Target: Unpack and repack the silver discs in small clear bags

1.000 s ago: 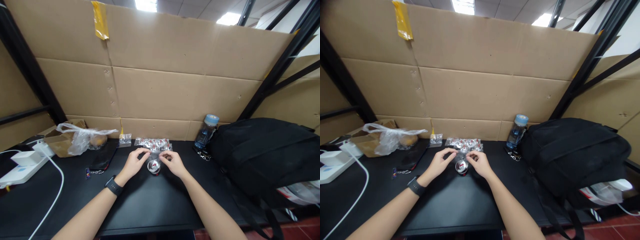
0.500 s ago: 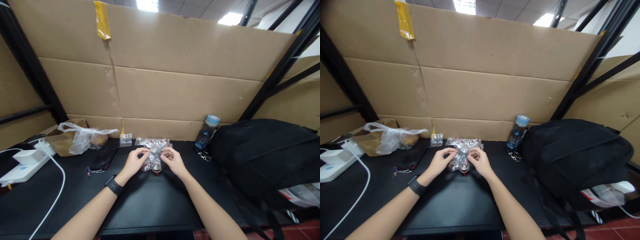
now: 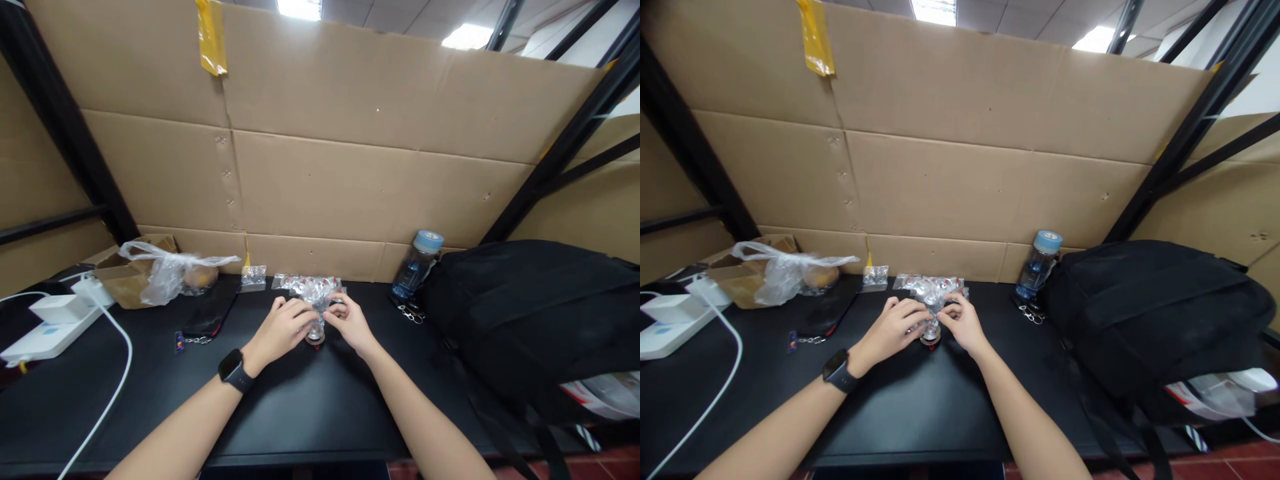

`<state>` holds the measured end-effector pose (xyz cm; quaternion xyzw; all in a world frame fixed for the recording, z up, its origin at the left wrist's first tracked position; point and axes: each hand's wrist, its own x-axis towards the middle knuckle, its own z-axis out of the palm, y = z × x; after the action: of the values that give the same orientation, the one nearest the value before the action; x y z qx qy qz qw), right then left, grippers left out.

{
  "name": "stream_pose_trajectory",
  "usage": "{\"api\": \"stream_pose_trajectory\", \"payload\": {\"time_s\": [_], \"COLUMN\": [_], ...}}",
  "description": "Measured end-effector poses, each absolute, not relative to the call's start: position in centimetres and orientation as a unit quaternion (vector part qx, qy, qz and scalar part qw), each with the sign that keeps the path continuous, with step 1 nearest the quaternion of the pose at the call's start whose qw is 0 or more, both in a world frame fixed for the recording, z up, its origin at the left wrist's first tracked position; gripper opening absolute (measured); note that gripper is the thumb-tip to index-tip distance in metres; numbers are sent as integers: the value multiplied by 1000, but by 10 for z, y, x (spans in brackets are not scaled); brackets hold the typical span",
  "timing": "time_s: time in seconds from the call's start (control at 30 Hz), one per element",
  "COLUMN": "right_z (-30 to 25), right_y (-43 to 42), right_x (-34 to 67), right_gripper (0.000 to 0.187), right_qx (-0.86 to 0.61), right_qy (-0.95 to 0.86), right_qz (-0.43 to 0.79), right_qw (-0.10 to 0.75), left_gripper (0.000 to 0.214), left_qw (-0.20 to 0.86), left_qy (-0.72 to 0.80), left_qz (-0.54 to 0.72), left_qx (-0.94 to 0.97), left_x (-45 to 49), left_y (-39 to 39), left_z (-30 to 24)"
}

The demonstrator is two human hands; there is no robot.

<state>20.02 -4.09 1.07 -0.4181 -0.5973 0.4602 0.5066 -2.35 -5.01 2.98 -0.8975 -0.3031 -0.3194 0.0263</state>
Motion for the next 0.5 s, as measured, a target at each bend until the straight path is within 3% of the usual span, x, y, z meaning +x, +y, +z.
{"api": "stream_pose_trajectory", "payload": {"time_s": [0.17, 0.33, 0.5], "right_z": [14, 15, 16], "right_y": [-43, -42, -44], "right_x": [199, 202, 201], "right_gripper": [48, 46, 48], "right_qx": [-418, -429, -423], "right_qy": [-590, -597, -596], "right_qz": [467, 460, 463], "right_qw": [509, 498, 501], "left_gripper": [30, 37, 43], "left_qw": [29, 71, 60], "left_qy": [-350, -545, -619], "left_qz": [-345, -377, -278], "left_qx": [-870, -746, -732], "left_x": [-38, -87, -118], "left_y": [-32, 2, 27], "left_z": [26, 28, 7]}}
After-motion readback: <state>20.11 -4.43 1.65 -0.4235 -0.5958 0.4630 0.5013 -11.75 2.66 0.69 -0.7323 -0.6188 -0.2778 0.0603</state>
